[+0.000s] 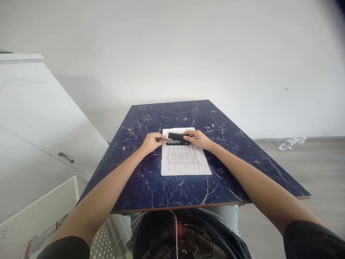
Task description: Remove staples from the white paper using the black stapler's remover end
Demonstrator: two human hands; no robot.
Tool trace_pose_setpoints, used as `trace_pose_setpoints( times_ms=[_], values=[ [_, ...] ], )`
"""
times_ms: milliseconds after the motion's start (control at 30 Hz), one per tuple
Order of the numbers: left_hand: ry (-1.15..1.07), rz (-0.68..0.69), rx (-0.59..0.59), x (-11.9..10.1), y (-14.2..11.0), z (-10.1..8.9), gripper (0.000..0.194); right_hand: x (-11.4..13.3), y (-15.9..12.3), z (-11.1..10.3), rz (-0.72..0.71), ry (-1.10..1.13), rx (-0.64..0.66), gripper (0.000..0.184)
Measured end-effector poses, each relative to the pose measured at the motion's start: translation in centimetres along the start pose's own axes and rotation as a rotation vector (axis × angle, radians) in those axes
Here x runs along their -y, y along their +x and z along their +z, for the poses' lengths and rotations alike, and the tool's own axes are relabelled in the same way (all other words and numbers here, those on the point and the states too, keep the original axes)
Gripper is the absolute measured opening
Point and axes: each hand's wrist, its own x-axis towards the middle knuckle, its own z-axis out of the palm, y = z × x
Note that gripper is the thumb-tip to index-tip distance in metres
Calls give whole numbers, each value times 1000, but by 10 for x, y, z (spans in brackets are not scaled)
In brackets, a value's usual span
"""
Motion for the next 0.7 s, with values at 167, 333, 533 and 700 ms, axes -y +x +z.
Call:
trace_pose_setpoints(
  times_ms=[167,333,533,700],
  values=[
    [-7,36,130,1,-3,-17,20,1,-2,-1,1,18,19,37],
    [-166,-24,332,10,-9,-40,44,2,-5,-1,-40,-12,32,52],
    [-155,0,146,14,7,-11,34,-3,-1,2,-27,62,13,49],
    [68,90,-14,2,18,12,36,-3,1,3,-35,54,4,47]
  ],
)
